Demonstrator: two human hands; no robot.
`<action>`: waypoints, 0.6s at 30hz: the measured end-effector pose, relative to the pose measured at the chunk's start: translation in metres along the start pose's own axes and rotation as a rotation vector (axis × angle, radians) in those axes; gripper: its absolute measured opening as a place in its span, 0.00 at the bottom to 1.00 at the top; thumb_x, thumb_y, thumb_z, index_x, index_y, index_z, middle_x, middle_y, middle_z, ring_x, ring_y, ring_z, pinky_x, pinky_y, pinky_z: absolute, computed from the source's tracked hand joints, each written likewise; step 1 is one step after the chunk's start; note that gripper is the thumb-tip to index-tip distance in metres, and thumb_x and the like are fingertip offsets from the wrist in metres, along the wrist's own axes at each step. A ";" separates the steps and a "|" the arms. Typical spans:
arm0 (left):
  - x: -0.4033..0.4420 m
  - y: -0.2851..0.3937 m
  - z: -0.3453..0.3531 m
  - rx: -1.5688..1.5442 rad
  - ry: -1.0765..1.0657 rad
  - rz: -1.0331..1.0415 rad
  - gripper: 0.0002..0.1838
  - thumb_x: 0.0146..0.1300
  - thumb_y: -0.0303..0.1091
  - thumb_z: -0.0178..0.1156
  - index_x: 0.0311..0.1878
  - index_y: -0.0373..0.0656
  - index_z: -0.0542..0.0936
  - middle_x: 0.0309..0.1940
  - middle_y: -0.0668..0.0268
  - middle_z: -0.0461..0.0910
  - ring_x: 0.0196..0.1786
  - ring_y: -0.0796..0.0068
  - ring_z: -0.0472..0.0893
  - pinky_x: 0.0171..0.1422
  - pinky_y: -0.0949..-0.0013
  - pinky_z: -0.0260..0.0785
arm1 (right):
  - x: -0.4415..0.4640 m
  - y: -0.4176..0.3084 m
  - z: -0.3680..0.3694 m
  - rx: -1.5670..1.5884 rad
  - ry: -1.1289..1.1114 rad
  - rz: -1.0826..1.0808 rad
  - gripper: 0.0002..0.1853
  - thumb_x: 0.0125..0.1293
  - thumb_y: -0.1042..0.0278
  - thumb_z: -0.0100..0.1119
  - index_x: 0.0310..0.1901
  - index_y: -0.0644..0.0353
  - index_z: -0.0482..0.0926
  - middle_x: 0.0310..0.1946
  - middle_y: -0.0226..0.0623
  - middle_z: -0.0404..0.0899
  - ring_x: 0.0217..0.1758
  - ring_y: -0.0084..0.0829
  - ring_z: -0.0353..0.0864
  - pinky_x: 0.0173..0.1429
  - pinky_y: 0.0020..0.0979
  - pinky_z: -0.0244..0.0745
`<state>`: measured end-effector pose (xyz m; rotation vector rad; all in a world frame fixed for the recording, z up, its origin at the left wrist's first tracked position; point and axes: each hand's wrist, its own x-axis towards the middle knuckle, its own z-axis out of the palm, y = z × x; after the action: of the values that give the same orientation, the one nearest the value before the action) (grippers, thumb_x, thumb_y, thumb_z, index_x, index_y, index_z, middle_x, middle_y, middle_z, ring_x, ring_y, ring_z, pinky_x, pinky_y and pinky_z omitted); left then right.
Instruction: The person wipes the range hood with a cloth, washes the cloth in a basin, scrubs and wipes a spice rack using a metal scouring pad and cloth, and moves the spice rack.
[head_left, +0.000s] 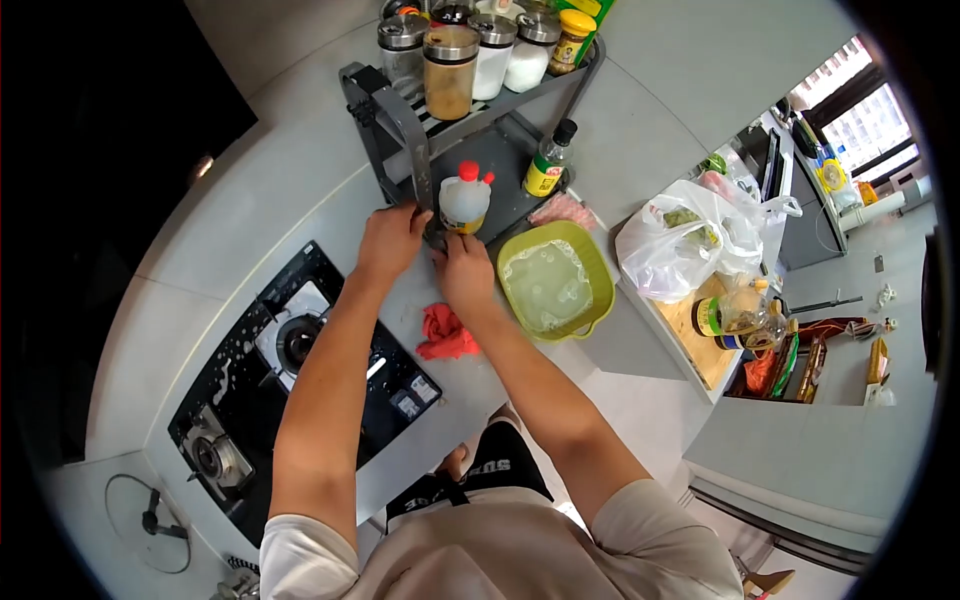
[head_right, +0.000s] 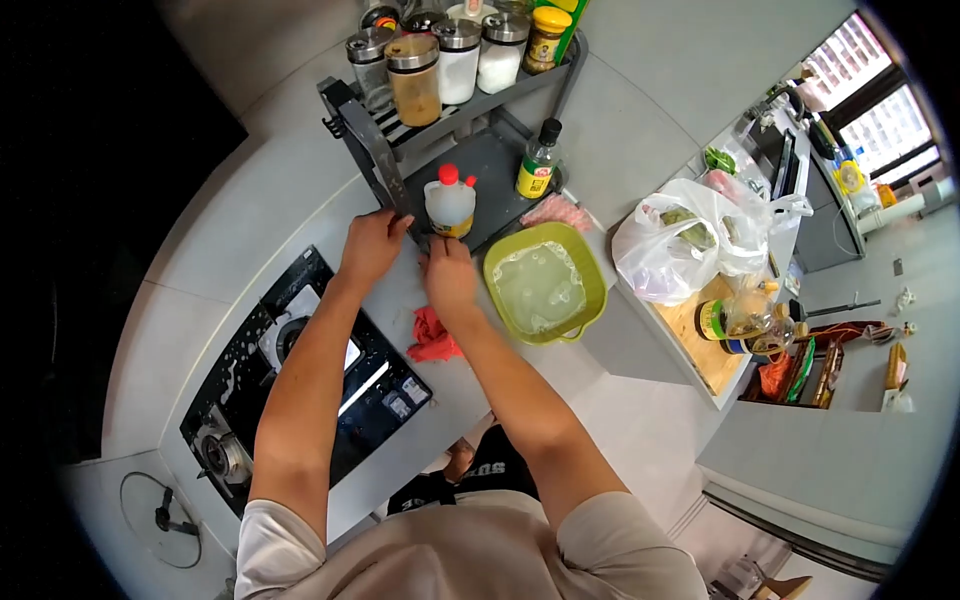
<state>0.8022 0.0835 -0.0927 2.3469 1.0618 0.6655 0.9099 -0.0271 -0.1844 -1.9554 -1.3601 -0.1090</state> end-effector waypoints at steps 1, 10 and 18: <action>0.003 0.002 -0.005 0.006 -0.044 -0.029 0.12 0.74 0.39 0.63 0.44 0.38 0.83 0.36 0.45 0.86 0.42 0.34 0.84 0.46 0.41 0.77 | -0.009 0.003 -0.008 -0.019 -0.058 0.044 0.19 0.63 0.64 0.73 0.54 0.60 0.84 0.45 0.46 0.83 0.50 0.51 0.83 0.54 0.48 0.82; -0.092 -0.026 0.014 -0.208 0.069 -0.175 0.17 0.72 0.28 0.63 0.62 0.37 0.83 0.47 0.47 0.89 0.50 0.48 0.90 0.55 0.57 0.82 | -0.050 -0.031 -0.052 0.037 -0.245 0.040 0.23 0.60 0.58 0.78 0.55 0.57 0.87 0.46 0.47 0.87 0.48 0.53 0.86 0.54 0.47 0.83; -0.116 0.002 0.041 -0.380 0.115 -0.225 0.16 0.73 0.23 0.62 0.62 0.37 0.84 0.49 0.53 0.91 0.51 0.64 0.91 0.56 0.67 0.81 | -0.029 0.023 -0.108 0.322 -0.118 0.219 0.22 0.61 0.68 0.77 0.56 0.61 0.87 0.44 0.44 0.90 0.40 0.39 0.89 0.50 0.39 0.85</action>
<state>0.7600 -0.0174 -0.1496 1.8546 1.1169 0.8398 0.9513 -0.1191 -0.1318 -1.8415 -1.1452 0.3153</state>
